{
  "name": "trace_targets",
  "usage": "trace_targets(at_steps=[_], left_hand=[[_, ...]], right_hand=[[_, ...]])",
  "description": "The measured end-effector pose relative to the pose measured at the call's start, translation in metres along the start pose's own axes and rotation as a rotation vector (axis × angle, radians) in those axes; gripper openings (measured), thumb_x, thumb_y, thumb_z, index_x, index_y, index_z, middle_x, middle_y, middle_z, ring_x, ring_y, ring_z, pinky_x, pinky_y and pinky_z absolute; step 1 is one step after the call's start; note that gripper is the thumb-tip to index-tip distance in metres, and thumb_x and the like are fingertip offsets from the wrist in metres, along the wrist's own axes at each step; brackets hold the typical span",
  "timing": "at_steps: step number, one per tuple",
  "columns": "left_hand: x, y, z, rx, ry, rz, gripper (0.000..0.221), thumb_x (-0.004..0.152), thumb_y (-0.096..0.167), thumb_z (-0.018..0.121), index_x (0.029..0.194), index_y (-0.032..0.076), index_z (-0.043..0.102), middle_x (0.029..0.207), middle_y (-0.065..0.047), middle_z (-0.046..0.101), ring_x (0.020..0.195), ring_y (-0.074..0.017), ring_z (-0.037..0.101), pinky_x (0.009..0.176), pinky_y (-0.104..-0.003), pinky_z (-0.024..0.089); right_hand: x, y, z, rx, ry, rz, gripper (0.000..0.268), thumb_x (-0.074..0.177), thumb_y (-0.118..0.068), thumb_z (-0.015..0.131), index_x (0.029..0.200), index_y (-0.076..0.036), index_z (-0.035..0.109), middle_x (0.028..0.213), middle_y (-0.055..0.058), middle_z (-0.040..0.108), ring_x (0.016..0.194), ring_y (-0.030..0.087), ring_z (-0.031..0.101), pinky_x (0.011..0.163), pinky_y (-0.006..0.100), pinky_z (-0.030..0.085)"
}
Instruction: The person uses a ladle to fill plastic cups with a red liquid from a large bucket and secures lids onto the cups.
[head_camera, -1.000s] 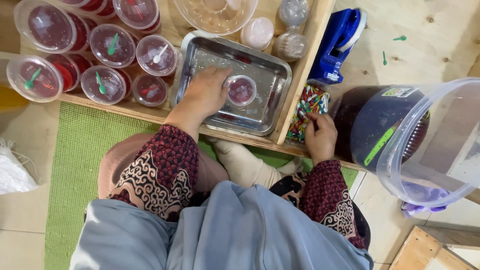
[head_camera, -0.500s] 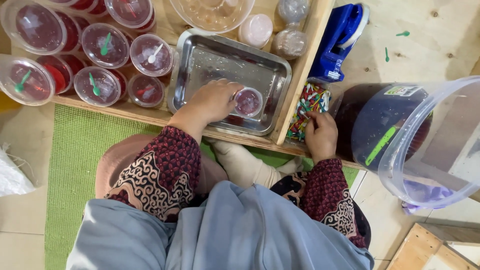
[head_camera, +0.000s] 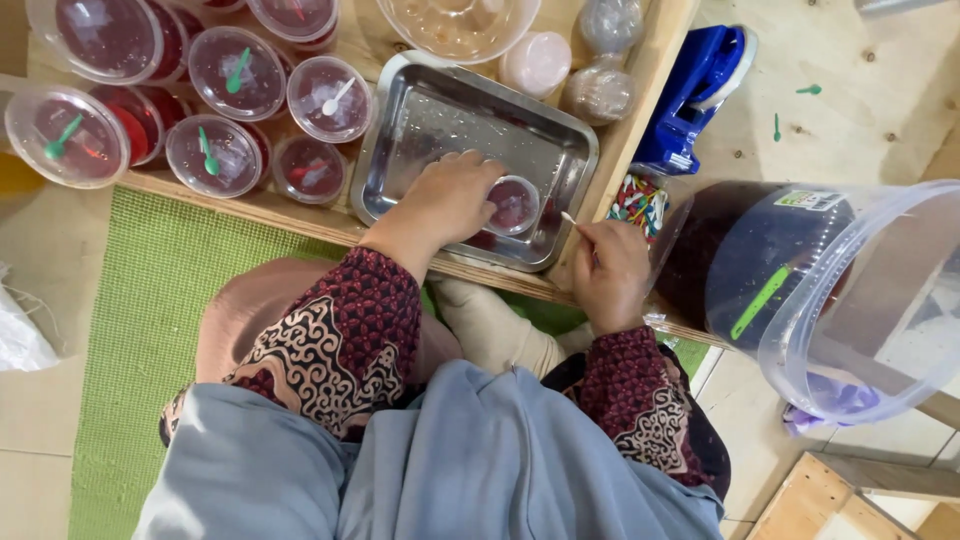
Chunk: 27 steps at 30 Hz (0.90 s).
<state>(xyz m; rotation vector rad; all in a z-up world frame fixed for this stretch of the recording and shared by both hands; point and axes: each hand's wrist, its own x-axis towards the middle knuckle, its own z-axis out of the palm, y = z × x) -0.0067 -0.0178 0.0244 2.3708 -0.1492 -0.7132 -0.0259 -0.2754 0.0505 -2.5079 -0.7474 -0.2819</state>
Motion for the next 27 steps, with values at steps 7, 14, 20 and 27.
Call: trace_targets(at_steps=[7, 14, 20, 27], left_hand=[[-0.005, 0.003, -0.006, 0.013, 0.048, 0.067, 0.042, 0.089, 0.021, 0.073, 0.129, 0.011, 0.067, 0.114, -0.016, 0.067, 0.109, -0.0359, 0.066, 0.088, -0.047, 0.055], [-0.005, 0.004, -0.004, -0.004, 0.030, 0.069, 0.041, 0.088, 0.017, 0.072, 0.129, 0.010, 0.068, 0.114, -0.016, 0.066, 0.105, -0.0344, 0.066, 0.086, -0.045, 0.053], [-0.001, 0.005, 0.000, 0.049, 0.023, 0.067, 0.041, 0.087, 0.017, 0.073, 0.127, 0.009, 0.068, 0.113, -0.016, 0.065, 0.104, -0.0344, 0.066, 0.085, -0.045, 0.054], [-0.003, 0.008, -0.004, 0.012, -0.005, 0.035, 0.040, 0.088, 0.015, 0.073, 0.127, 0.010, 0.068, 0.111, -0.015, 0.066, 0.104, -0.0331, 0.066, 0.087, -0.044, 0.052]], right_hand=[[0.028, -0.020, 0.031, -0.190, -0.145, -0.144, 0.014, 0.085, -0.001, 0.073, 0.095, -0.010, 0.072, 0.083, 0.006, 0.061, 0.081, 0.030, 0.065, 0.076, 0.042, 0.052], [0.026, -0.020, 0.044, -0.174, -0.177, -0.185, 0.013, 0.085, -0.002, 0.069, 0.093, -0.012, 0.070, 0.081, 0.004, 0.061, 0.080, 0.028, 0.067, 0.075, 0.040, 0.053], [0.025, -0.019, 0.041, -0.098, -0.185, -0.166, 0.014, 0.084, -0.001, 0.069, 0.092, -0.012, 0.071, 0.079, 0.006, 0.062, 0.079, 0.030, 0.067, 0.074, 0.042, 0.054], [0.019, -0.018, 0.044, -0.008, -0.201, -0.086, 0.014, 0.087, -0.003, 0.071, 0.097, -0.012, 0.073, 0.084, 0.007, 0.065, 0.085, 0.031, 0.069, 0.078, 0.042, 0.054]])
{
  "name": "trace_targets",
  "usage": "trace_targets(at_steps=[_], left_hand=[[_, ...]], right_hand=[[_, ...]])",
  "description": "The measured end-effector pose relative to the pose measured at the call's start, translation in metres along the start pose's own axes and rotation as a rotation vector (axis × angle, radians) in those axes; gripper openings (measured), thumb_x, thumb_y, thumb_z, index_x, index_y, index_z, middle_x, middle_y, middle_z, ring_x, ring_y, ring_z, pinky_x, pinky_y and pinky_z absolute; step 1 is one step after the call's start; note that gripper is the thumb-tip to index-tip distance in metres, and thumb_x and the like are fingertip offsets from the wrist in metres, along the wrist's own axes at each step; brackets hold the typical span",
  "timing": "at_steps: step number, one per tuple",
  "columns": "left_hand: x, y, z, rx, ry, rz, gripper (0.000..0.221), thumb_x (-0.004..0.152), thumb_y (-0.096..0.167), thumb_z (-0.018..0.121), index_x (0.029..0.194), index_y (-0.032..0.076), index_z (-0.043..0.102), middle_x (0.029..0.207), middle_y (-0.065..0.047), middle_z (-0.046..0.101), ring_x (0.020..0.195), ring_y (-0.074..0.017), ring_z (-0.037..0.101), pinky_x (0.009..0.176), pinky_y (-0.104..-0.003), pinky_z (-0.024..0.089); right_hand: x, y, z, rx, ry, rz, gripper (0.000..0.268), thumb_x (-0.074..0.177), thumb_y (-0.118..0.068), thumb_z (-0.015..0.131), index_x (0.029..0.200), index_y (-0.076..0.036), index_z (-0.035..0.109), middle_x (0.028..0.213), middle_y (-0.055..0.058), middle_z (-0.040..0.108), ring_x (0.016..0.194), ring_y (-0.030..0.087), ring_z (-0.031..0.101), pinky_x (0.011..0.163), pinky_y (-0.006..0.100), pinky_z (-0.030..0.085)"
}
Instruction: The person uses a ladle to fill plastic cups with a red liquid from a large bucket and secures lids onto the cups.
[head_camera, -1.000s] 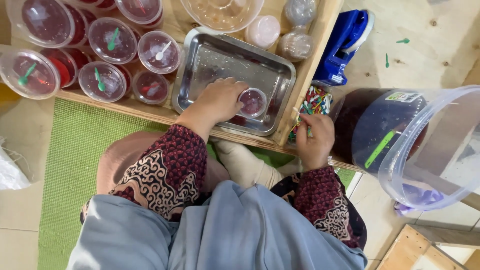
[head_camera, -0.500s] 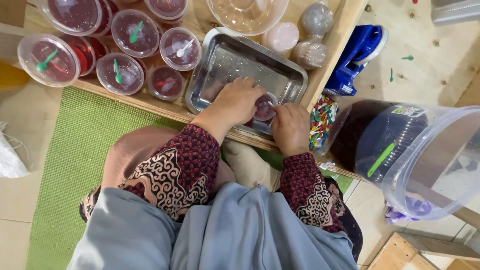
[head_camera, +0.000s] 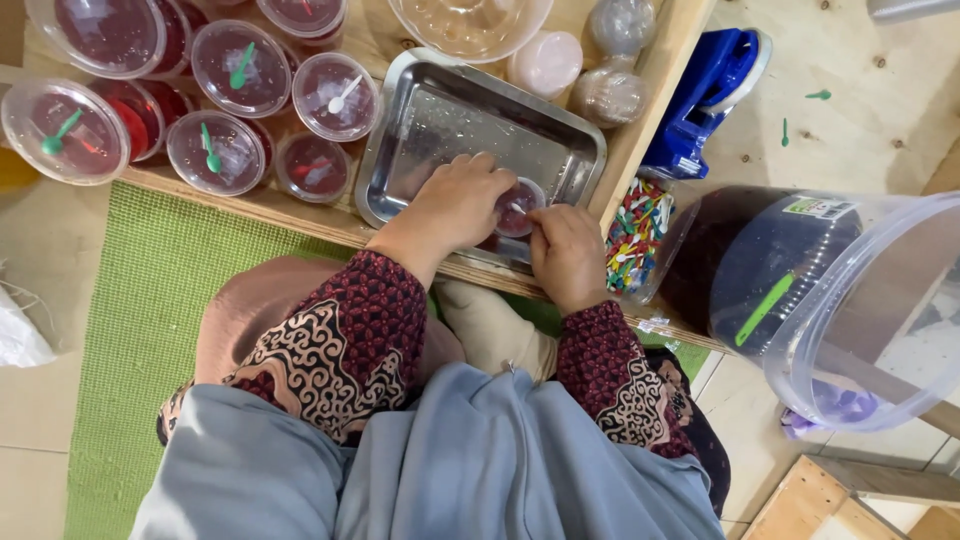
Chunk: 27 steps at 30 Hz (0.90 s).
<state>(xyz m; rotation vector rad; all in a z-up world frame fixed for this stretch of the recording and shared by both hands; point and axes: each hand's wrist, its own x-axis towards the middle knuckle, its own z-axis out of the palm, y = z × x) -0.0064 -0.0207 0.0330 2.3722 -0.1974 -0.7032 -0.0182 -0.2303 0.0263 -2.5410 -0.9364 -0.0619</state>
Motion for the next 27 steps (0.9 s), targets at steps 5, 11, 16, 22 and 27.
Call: trace_targets(at_steps=[5, 11, 16, 22, 27], left_hand=[[0.000, 0.002, -0.001, -0.004, 0.021, -0.007, 0.039, 0.087, 0.015, 0.074, 0.126, 0.010, 0.069, 0.109, -0.015, 0.067, 0.102, -0.0330, 0.066, 0.086, -0.044, 0.052], [0.001, -0.001, 0.003, -0.004, 0.022, 0.017, 0.039, 0.087, 0.016, 0.073, 0.125, 0.009, 0.069, 0.109, -0.015, 0.066, 0.103, -0.0341, 0.065, 0.085, -0.045, 0.053], [0.001, -0.001, 0.003, 0.005, 0.017, 0.018, 0.039, 0.087, 0.018, 0.074, 0.125, 0.011, 0.069, 0.111, -0.015, 0.066, 0.104, -0.0343, 0.065, 0.086, -0.045, 0.053], [0.004, -0.005, 0.010, 0.006, 0.033, 0.032, 0.037, 0.086, 0.019, 0.075, 0.122, 0.011, 0.071, 0.110, -0.015, 0.066, 0.104, -0.0355, 0.065, 0.084, -0.046, 0.053], [0.007, -0.007, 0.016, 0.003, 0.036, 0.046, 0.036, 0.086, 0.020, 0.074, 0.122, 0.013, 0.072, 0.110, -0.014, 0.066, 0.103, -0.0351, 0.065, 0.084, -0.046, 0.053]], right_hand=[[-0.001, -0.002, 0.005, 0.007, -0.038, 0.048, 0.014, 0.087, -0.003, 0.073, 0.099, -0.011, 0.074, 0.086, 0.008, 0.067, 0.088, 0.032, 0.070, 0.080, 0.044, 0.054], [0.005, -0.005, 0.002, 0.027, -0.063, 0.028, 0.012, 0.091, -0.003, 0.070, 0.102, -0.007, 0.073, 0.085, 0.009, 0.064, 0.085, 0.033, 0.067, 0.078, 0.043, 0.054], [0.009, -0.008, -0.001, -0.007, -0.122, 0.018, 0.011, 0.090, -0.005, 0.071, 0.101, -0.006, 0.073, 0.083, 0.008, 0.060, 0.082, 0.033, 0.066, 0.075, 0.043, 0.054], [0.007, -0.005, 0.002, -0.007, -0.120, 0.041, 0.015, 0.090, -0.008, 0.074, 0.104, -0.006, 0.072, 0.084, 0.008, 0.059, 0.085, 0.032, 0.065, 0.076, 0.043, 0.054], [0.004, -0.002, 0.006, -0.033, -0.134, 0.051, 0.013, 0.088, -0.008, 0.076, 0.101, -0.007, 0.073, 0.084, 0.007, 0.059, 0.085, 0.031, 0.065, 0.077, 0.043, 0.054]])
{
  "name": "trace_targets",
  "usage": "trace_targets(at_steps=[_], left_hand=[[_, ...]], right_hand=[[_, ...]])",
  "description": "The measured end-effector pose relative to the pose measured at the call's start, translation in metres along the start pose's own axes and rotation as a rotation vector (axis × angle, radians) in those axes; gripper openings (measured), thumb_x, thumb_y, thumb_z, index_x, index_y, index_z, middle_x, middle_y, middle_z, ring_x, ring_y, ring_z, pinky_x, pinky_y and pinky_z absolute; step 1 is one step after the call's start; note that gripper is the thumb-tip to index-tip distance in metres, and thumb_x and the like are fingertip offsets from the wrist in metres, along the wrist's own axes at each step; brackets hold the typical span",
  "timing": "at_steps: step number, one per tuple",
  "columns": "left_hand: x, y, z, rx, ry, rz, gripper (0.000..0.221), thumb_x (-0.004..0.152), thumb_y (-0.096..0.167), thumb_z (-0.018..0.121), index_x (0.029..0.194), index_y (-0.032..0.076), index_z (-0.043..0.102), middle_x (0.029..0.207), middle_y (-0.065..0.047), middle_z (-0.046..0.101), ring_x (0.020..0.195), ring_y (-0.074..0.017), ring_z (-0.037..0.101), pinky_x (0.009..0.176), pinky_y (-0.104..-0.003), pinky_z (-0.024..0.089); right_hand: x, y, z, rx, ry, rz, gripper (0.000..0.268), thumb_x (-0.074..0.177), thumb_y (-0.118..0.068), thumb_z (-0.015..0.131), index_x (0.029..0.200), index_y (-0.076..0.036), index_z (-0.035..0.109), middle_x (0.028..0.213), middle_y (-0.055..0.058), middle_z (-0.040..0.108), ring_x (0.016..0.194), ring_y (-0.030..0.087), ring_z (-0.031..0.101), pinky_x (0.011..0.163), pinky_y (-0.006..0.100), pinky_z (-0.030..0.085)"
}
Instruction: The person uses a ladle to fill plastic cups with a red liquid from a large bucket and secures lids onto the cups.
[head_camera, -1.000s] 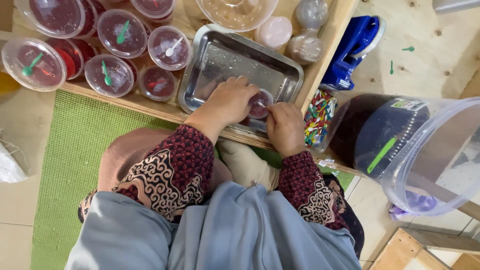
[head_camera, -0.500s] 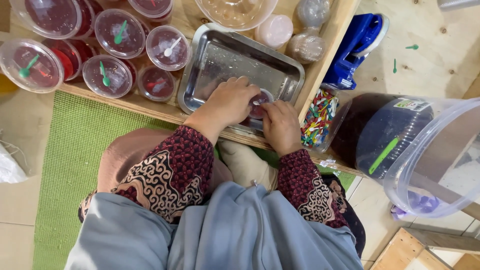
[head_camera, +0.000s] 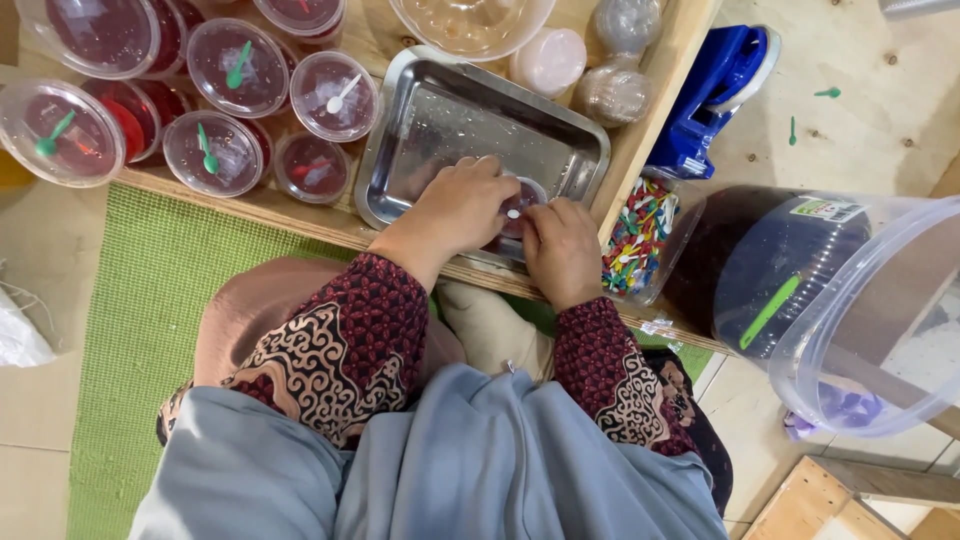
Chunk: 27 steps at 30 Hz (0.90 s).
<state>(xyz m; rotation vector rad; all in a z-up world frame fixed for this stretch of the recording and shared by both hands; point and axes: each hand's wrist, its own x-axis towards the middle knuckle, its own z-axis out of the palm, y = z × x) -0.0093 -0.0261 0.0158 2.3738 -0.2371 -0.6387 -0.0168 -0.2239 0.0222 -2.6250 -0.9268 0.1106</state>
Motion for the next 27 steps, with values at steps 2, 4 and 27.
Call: trace_targets(at_steps=[2, 4, 27], left_hand=[[-0.0003, 0.0006, 0.0011, -0.005, -0.004, 0.000, 0.036, 0.086, 0.021, 0.074, 0.122, 0.013, 0.072, 0.110, -0.015, 0.066, 0.103, -0.0353, 0.065, 0.084, -0.046, 0.053], [-0.0003, 0.0004, 0.0014, 0.007, -0.008, 0.005, 0.033, 0.086, 0.023, 0.075, 0.118, 0.014, 0.073, 0.110, -0.014, 0.066, 0.103, -0.0345, 0.065, 0.084, -0.045, 0.053], [0.0032, 0.0037, 0.0073, 0.013, 0.018, 0.023, 0.025, 0.089, 0.025, 0.071, 0.111, 0.015, 0.077, 0.108, -0.013, 0.066, 0.098, -0.0327, 0.066, 0.079, -0.043, 0.054]], right_hand=[[-0.0004, 0.0012, 0.0013, -0.006, -0.004, -0.003, 0.013, 0.087, -0.009, 0.077, 0.099, -0.007, 0.073, 0.084, 0.007, 0.059, 0.086, 0.031, 0.065, 0.077, 0.043, 0.054], [0.0008, 0.0017, 0.0017, -0.019, 0.001, -0.010, 0.010, 0.088, -0.010, 0.076, 0.097, -0.009, 0.072, 0.085, 0.007, 0.059, 0.085, 0.031, 0.065, 0.077, 0.042, 0.054], [0.0014, 0.0033, 0.0084, -0.082, -0.035, 0.009, 0.007, 0.091, -0.014, 0.070, 0.096, -0.010, 0.067, 0.083, 0.007, 0.057, 0.082, 0.032, 0.064, 0.073, 0.043, 0.051]])
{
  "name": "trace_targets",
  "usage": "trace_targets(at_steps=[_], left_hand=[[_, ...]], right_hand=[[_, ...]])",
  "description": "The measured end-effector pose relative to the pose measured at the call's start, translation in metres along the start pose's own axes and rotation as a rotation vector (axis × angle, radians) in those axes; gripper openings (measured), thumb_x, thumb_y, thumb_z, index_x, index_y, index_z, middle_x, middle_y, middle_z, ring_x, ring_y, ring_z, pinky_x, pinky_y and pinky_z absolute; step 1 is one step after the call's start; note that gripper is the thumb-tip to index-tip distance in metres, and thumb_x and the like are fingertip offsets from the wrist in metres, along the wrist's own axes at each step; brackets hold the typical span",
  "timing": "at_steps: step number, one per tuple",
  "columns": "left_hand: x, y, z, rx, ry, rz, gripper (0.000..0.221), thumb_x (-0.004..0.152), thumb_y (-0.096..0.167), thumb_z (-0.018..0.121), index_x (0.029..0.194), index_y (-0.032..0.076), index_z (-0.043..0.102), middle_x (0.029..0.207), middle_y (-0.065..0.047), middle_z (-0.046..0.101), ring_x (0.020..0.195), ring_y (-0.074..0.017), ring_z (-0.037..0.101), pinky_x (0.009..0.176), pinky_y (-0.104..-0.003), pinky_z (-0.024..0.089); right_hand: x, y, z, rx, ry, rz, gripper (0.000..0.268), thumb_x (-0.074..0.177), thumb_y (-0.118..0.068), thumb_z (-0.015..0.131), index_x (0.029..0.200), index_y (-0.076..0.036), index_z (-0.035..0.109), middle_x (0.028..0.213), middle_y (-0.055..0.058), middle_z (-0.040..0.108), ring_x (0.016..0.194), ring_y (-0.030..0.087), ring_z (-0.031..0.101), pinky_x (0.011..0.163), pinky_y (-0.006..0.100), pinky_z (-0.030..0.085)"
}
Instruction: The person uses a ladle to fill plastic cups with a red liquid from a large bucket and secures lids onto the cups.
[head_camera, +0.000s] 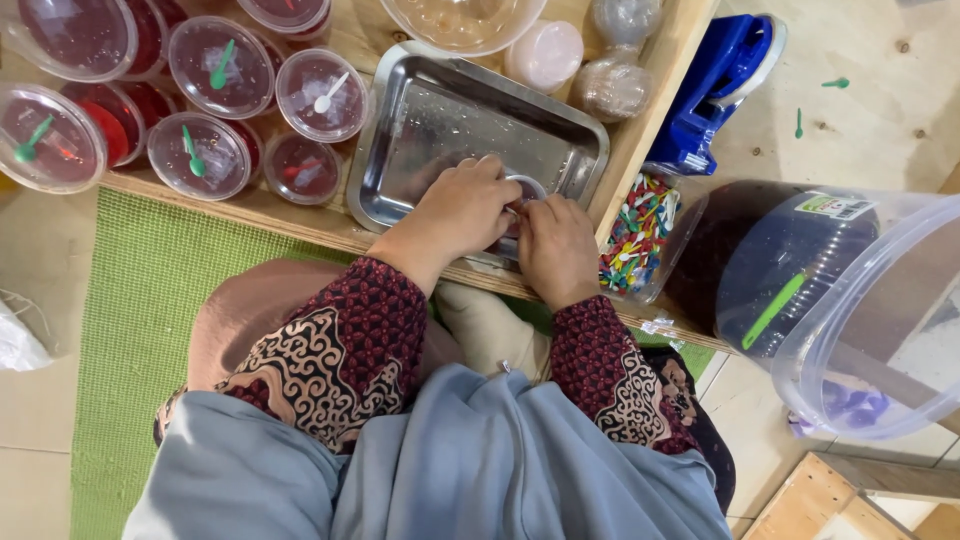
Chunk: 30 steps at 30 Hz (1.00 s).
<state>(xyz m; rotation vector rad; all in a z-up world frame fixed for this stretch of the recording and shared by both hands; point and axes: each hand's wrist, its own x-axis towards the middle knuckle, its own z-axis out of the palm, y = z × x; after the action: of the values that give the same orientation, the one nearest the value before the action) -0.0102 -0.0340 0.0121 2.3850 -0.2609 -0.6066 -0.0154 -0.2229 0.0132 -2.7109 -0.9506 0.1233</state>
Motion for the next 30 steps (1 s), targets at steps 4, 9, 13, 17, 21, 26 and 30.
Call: trace_targets(at_steps=[4, 9, 13, 17, 21, 26, 30], left_hand=[[0.004, -0.003, 0.004, 0.010, -0.001, 0.001, 0.023, 0.090, 0.025, 0.069, 0.109, 0.016, 0.077, 0.109, -0.012, 0.066, 0.099, -0.0319, 0.066, 0.079, -0.041, 0.054], [0.002, -0.004, 0.003, 0.005, 0.012, -0.003, 0.021, 0.091, 0.024, 0.068, 0.109, 0.015, 0.077, 0.108, -0.012, 0.066, 0.098, -0.0311, 0.066, 0.078, -0.041, 0.054], [0.003, -0.005, 0.008, 0.011, 0.015, -0.001, 0.020, 0.092, 0.023, 0.066, 0.107, 0.014, 0.076, 0.106, -0.010, 0.065, 0.095, -0.0296, 0.065, 0.075, -0.039, 0.053], [0.005, -0.006, 0.008, 0.024, 0.022, 0.010, 0.018, 0.092, 0.023, 0.066, 0.104, 0.014, 0.076, 0.105, -0.009, 0.065, 0.095, -0.0297, 0.065, 0.075, -0.040, 0.053], [0.005, -0.005, 0.006, 0.010, 0.023, 0.010, 0.016, 0.092, 0.022, 0.066, 0.101, 0.013, 0.075, 0.103, -0.009, 0.064, 0.093, -0.0301, 0.065, 0.073, -0.040, 0.053], [0.004, -0.005, 0.007, 0.019, 0.054, 0.017, 0.015, 0.092, 0.022, 0.066, 0.100, 0.013, 0.075, 0.101, -0.009, 0.064, 0.090, -0.0287, 0.065, 0.071, -0.038, 0.052], [0.003, -0.004, 0.007, 0.035, 0.054, 0.017, 0.018, 0.091, 0.021, 0.067, 0.104, 0.012, 0.074, 0.100, -0.009, 0.064, 0.089, -0.0293, 0.066, 0.071, -0.040, 0.053]], right_hand=[[-0.002, 0.002, 0.004, -0.008, 0.006, -0.001, 0.010, 0.090, -0.017, 0.072, 0.097, -0.011, 0.068, 0.083, 0.007, 0.057, 0.082, 0.031, 0.064, 0.074, 0.042, 0.052], [-0.001, 0.001, 0.001, -0.003, -0.010, 0.007, 0.009, 0.091, -0.018, 0.073, 0.097, -0.012, 0.069, 0.083, 0.006, 0.058, 0.082, 0.031, 0.065, 0.073, 0.042, 0.052], [0.001, 0.000, 0.000, 0.008, 0.013, -0.006, 0.007, 0.091, -0.017, 0.072, 0.095, -0.013, 0.068, 0.080, 0.006, 0.056, 0.079, 0.031, 0.063, 0.072, 0.043, 0.051], [0.001, 0.000, 0.001, 0.014, 0.014, -0.002, 0.007, 0.091, -0.016, 0.072, 0.094, -0.012, 0.069, 0.081, 0.006, 0.058, 0.080, 0.031, 0.065, 0.073, 0.042, 0.052], [0.002, 0.000, -0.001, 0.010, 0.035, -0.011, 0.007, 0.091, -0.018, 0.072, 0.093, -0.014, 0.068, 0.080, 0.005, 0.056, 0.079, 0.030, 0.064, 0.071, 0.043, 0.051], [0.001, 0.000, 0.000, 0.013, 0.040, -0.009, 0.007, 0.090, -0.018, 0.074, 0.094, -0.014, 0.068, 0.081, 0.005, 0.057, 0.080, 0.029, 0.065, 0.072, 0.042, 0.052], [0.000, 0.000, 0.000, 0.022, 0.054, -0.009, 0.009, 0.090, -0.017, 0.074, 0.096, -0.014, 0.068, 0.081, 0.005, 0.058, 0.080, 0.030, 0.065, 0.072, 0.042, 0.052]])
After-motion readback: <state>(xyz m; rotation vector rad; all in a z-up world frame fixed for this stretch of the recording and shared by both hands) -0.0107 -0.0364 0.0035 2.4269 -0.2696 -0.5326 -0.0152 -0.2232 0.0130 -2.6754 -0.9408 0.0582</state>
